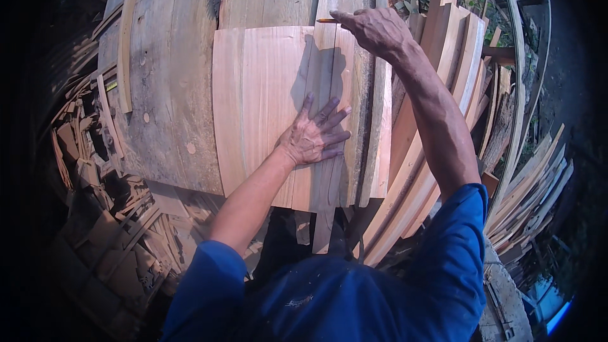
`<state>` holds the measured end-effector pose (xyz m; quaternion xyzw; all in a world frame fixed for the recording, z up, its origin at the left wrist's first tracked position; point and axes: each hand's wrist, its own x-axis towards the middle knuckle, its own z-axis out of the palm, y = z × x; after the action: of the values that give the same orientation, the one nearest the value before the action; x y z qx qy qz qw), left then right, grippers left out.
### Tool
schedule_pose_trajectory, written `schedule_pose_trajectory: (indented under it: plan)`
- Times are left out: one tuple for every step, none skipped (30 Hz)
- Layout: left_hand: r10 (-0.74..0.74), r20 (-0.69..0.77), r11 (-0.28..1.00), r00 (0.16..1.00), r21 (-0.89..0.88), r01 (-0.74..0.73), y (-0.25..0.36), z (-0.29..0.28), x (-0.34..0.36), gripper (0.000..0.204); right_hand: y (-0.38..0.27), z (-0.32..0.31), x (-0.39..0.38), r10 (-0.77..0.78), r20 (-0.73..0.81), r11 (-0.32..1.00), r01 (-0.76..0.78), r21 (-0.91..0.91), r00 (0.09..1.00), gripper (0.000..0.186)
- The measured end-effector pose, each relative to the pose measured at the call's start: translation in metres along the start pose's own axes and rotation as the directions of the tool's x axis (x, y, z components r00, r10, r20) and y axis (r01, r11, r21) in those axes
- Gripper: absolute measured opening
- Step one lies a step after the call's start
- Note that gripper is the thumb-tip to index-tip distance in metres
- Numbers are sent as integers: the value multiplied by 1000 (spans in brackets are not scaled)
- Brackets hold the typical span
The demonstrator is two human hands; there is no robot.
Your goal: The person marks and organizes pieces of wood on a workbench in a workshop. They use a pencil to mark lines on the wood and sort several pieces by placing them on a pile.
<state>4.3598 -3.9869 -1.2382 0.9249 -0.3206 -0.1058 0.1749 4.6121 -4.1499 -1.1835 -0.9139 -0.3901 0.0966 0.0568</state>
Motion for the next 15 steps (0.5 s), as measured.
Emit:
schedule_pose_trajectory:
  plan:
    - [-3, -1, 1000, 1000, 1, 3, 0, 1, 0, 44, -1, -1, 2, 0, 2, 1000, 0, -2, 1000, 35]
    - [-1, -2, 1000, 1000, 1, 1, 0, 0, 1, 44, -5, -4, 5, -20, 9, 999, 20, -47, 1000, 36]
    - [3, -3, 1000, 1000, -2, -3, 0, 0, 1, 44, -6, -6, 6, -40, 17, 995, 41, -91, 999, 36]
    - [2, 6, 1000, 1000, 0, -2, 0, -1, 1, 45, -4, 1, 8, -84, -54, 994, 79, -79, 995, 34]
    - [-2, 15, 1000, 1000, 3, 2, 0, -2, 1, 45, -3, 4, 11, -81, -51, 994, 77, -80, 995, 34]
    - [1, 15, 1000, 1000, 0, -1, 0, -2, 1, 45, -2, 7, 13, -93, -45, 993, 89, -78, 995, 35]
    - [3, 13, 1000, 1000, 4, -4, 1, -2, 2, 45, -1, 9, 14, -105, -38, 992, 101, -77, 994, 35]
    - [4, 12, 1000, 1000, 8, -4, 1, -2, 2, 44, -2, 9, 15, -104, -36, 992, 101, -76, 994, 35]
    - [5, 13, 1000, 1000, 5, -5, 0, -2, 2, 44, -2, 9, 15, -112, -31, 989, 108, -101, 993, 36]
    - [6, 27, 999, 1000, 34, -7, 0, -2, 2, 46, -2, 8, 16, -119, -27, 985, 114, -126, 993, 37]
    - [9, 40, 998, 999, 62, -11, 0, -1, 1, 47, -5, 5, 16, -115, -22, 986, 112, -127, 993, 37]
    - [13, 40, 998, 999, 56, -15, 0, 0, 0, 47, -8, 3, 17, -106, -2, 982, 104, -156, 994, 35]
    - [4, 22, 1000, 1000, 24, -5, 0, 0, -2, 45, -11, 0, 17, -95, 19, 978, 97, -186, 995, 34]
    - [-4, 4, 1000, 1000, -5, 4, 1, 0, -2, 42, -11, -2, 15, -96, 17, 976, 97, -196, 995, 32]
    - [1, 3, 1000, 1000, -8, -1, 1, 0, -2, 42, -9, -6, 13, -91, 20, 976, 93, -198, 996, 32]
